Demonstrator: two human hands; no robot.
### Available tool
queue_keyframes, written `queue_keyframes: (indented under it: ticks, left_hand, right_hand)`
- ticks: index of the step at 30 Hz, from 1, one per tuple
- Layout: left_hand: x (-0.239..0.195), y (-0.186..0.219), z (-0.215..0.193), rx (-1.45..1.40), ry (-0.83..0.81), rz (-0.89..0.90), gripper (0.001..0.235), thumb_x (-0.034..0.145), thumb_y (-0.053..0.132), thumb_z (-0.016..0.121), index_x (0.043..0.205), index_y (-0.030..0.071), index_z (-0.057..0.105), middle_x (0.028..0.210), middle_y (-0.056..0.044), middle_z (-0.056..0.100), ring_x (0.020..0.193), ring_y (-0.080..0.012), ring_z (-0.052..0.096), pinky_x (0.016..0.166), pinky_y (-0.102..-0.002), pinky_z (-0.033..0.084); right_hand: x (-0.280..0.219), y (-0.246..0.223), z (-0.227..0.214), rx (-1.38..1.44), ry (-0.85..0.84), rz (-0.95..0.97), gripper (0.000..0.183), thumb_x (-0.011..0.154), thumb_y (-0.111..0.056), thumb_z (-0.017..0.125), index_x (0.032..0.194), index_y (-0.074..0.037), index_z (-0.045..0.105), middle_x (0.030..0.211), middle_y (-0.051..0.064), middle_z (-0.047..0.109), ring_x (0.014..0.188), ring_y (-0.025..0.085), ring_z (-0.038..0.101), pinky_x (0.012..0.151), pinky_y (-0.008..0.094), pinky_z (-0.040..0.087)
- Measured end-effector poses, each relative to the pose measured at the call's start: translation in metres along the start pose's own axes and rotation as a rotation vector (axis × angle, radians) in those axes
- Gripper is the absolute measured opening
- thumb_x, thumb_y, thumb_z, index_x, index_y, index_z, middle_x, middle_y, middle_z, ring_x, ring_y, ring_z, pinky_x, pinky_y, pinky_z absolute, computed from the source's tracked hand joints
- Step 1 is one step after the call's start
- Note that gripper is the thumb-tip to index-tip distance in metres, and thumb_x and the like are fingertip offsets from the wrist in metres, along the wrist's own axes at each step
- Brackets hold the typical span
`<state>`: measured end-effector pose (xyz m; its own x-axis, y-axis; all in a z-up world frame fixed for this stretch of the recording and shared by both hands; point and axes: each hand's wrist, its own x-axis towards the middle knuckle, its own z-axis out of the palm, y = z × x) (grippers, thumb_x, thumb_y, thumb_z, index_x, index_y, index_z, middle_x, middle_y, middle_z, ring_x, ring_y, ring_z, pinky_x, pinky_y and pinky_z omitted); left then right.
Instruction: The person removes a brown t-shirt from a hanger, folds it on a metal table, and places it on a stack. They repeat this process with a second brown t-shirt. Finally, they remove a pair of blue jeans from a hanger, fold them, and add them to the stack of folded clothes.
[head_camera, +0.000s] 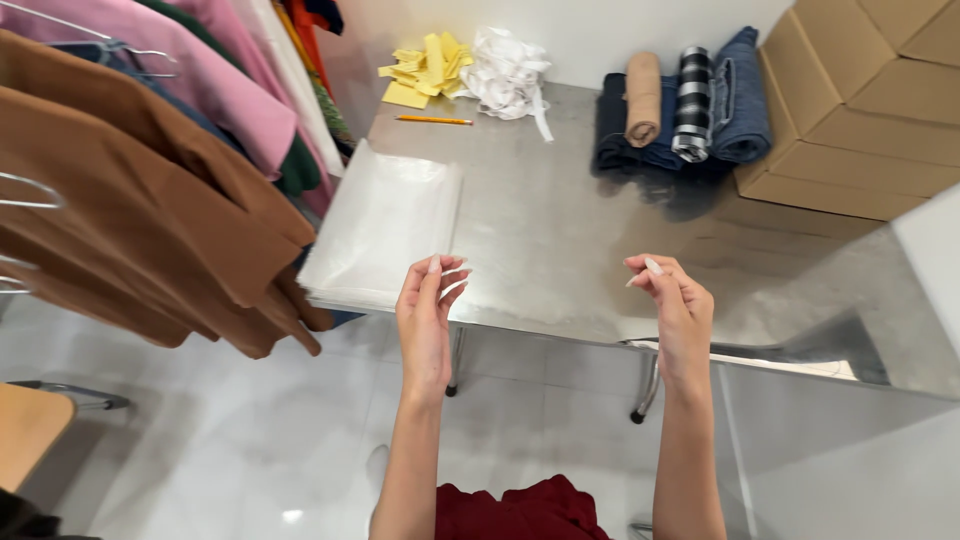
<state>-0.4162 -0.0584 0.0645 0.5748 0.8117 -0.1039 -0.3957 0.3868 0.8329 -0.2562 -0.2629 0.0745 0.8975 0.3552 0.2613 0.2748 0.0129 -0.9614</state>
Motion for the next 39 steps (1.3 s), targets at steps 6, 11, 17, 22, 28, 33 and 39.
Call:
queue_keyframes:
  ticks: [6, 11, 17, 22, 28, 33, 39]
  left_hand:
    - [0.052, 0.064, -0.066, -0.015, 0.018, 0.035, 0.021, 0.105, 0.023, 0.053, 0.106, 0.005, 0.064, 0.107, -0.011, 0.069, 0.099, -0.0189, 0.066, 0.092, -0.032, 0.055]
    - [0.105, 0.098, -0.146, 0.385, 0.280, 0.312, 0.017, 0.104, 0.025, 0.059, 0.110, 0.011, 0.067, 0.110, -0.005, 0.066, 0.106, -0.0151, 0.063, 0.095, -0.030, 0.051]
    - [0.168, 0.090, -0.203, 0.511, 0.433, 0.380, 0.049, 0.097, 0.030, 0.073, 0.131, 0.008, 0.045, 0.128, -0.014, 0.039, 0.124, -0.0300, 0.050, 0.097, -0.040, 0.053]
    - [0.194, 0.088, -0.212, 0.590, 0.430, 0.468, 0.076, 0.095, 0.034, 0.078, 0.144, 0.007, 0.027, 0.140, -0.017, 0.021, 0.139, -0.0382, 0.027, 0.112, -0.053, 0.037]
    - [0.213, 0.103, -0.216, 0.372, 0.336, 0.384, 0.075, 0.097, 0.032, 0.074, 0.141, 0.006, 0.019, 0.122, -0.018, 0.039, 0.113, -0.0291, 0.053, 0.094, -0.042, 0.051]
    - [0.230, 0.110, -0.222, 0.517, 0.498, 0.621, 0.068, 0.094, 0.030, 0.080, 0.137, 0.008, 0.032, 0.109, -0.007, 0.034, 0.099, -0.0201, 0.044, 0.092, -0.032, 0.045]
    - [0.261, 0.108, -0.239, 0.891, 0.494, 0.657, 0.022, 0.105, 0.029, 0.056, 0.095, 0.015, 0.042, 0.097, -0.002, 0.043, 0.091, -0.0252, 0.056, 0.083, -0.039, 0.050]
  right_hand:
    - [-0.001, -0.013, 0.113, 0.046, -0.039, -0.031, 0.031, 0.104, -0.013, 0.054, 0.079, 0.001, 0.065, 0.107, 0.018, 0.066, 0.106, 0.021, 0.063, 0.103, 0.037, 0.050]
    - [-0.010, -0.012, 0.207, 0.093, -0.004, -0.161, 0.032, 0.108, -0.011, 0.049, 0.083, 0.002, 0.064, 0.102, 0.019, 0.065, 0.104, 0.021, 0.064, 0.101, 0.035, 0.052]
    - [-0.025, -0.014, 0.274, 0.001, 0.004, -0.170, 0.032, 0.110, -0.013, 0.050, 0.085, 0.001, 0.065, 0.098, 0.017, 0.067, 0.103, 0.020, 0.064, 0.099, 0.037, 0.053]
    - [-0.037, -0.020, 0.303, -0.109, -0.040, -0.161, 0.030, 0.109, -0.014, 0.056, 0.084, -0.002, 0.068, 0.095, 0.015, 0.069, 0.099, 0.019, 0.065, 0.096, 0.036, 0.053]
    - [-0.041, -0.023, 0.329, -0.115, 0.037, -0.094, 0.029, 0.110, -0.017, 0.054, 0.088, -0.006, 0.068, 0.097, 0.010, 0.070, 0.099, 0.013, 0.060, 0.096, 0.031, 0.050]
    - [-0.044, -0.029, 0.343, -0.171, -0.072, -0.041, 0.024, 0.105, -0.018, 0.060, 0.088, -0.007, 0.074, 0.097, 0.010, 0.074, 0.097, 0.014, 0.064, 0.094, 0.034, 0.050]
    - [-0.044, -0.026, 0.352, -0.232, -0.144, -0.031, 0.022, 0.104, -0.019, 0.061, 0.092, -0.008, 0.075, 0.098, 0.008, 0.075, 0.097, 0.014, 0.065, 0.092, 0.033, 0.050]
